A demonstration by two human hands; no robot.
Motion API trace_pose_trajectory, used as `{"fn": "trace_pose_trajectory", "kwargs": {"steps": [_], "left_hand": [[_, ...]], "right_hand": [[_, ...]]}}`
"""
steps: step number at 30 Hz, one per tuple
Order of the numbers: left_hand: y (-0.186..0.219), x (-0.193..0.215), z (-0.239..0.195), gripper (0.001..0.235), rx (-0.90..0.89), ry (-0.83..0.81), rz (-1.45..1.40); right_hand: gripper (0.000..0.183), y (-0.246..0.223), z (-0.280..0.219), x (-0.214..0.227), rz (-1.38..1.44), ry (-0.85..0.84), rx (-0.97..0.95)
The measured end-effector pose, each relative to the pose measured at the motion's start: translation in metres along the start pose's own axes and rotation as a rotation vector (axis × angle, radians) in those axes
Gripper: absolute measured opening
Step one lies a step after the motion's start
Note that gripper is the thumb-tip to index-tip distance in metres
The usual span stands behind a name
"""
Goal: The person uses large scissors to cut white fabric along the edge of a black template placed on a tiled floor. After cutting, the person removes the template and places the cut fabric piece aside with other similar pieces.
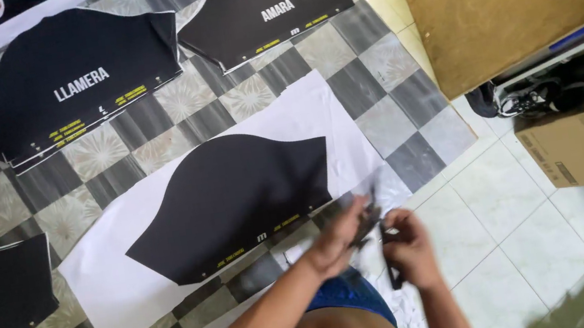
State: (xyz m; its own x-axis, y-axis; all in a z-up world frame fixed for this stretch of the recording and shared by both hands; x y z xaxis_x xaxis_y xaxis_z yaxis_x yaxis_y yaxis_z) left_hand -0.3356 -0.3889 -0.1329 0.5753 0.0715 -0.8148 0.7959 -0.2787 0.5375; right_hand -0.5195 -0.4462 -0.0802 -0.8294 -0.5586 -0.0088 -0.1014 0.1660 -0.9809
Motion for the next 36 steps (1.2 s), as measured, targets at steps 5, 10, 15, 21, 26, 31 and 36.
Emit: {"fn": "trace_pose_trajectory", "kwargs": {"steps": [5, 10, 15, 21, 26, 31, 36], "left_hand": [[0.026, -0.059, 0.001, 0.024, 0.172, 0.225, 0.218], [0.012, -0.064, -0.005, 0.029, 0.121, 0.287, 0.465], [0.015, -0.07, -0.018, 0.032, 0.093, 0.299, 0.641], [0.043, -0.025, -0.04, 0.059, 0.167, 0.209, 1.355], [0.11, 0.021, -0.106, 0.037, -0.348, 0.453, 1.987], [0.118, 0.047, -0.149, 0.043, -0.217, 0.587, 1.972], [0.131, 0.069, -0.201, 0.042, -0.247, 0.729, 1.918]], "right_hand": [[0.008, -0.013, -0.033, -0.043, -0.436, 0.261, -0.117], [0.024, 0.007, -0.058, -0.03, 0.031, 0.107, -0.321], [0.047, 0.014, -0.072, -0.023, 0.495, -0.299, -0.397], [0.078, 0.035, -0.103, 0.001, 0.014, -0.487, -0.461], [0.061, 0.058, -0.117, -0.004, -0.032, -0.516, -0.587], [0.062, 0.049, -0.085, -0.023, -0.007, -0.489, -0.581], [0.064, 0.037, -0.067, -0.03, -0.105, -0.489, -0.614]]}}
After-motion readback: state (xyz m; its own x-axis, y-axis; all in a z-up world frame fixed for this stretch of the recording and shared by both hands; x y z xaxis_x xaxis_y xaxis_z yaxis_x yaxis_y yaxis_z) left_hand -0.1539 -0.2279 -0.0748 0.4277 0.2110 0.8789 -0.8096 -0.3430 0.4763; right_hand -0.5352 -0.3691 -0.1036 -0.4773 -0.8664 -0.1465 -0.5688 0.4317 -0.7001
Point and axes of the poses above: each hand's wrist, its own z-axis towards the middle knuckle, its own x-axis out of the back of the hand, y = z × x, the point moved 4 cm from there along z, towards the middle knuckle, and after that the axes turned 12 degrees about -y, right-handed, at the moved point
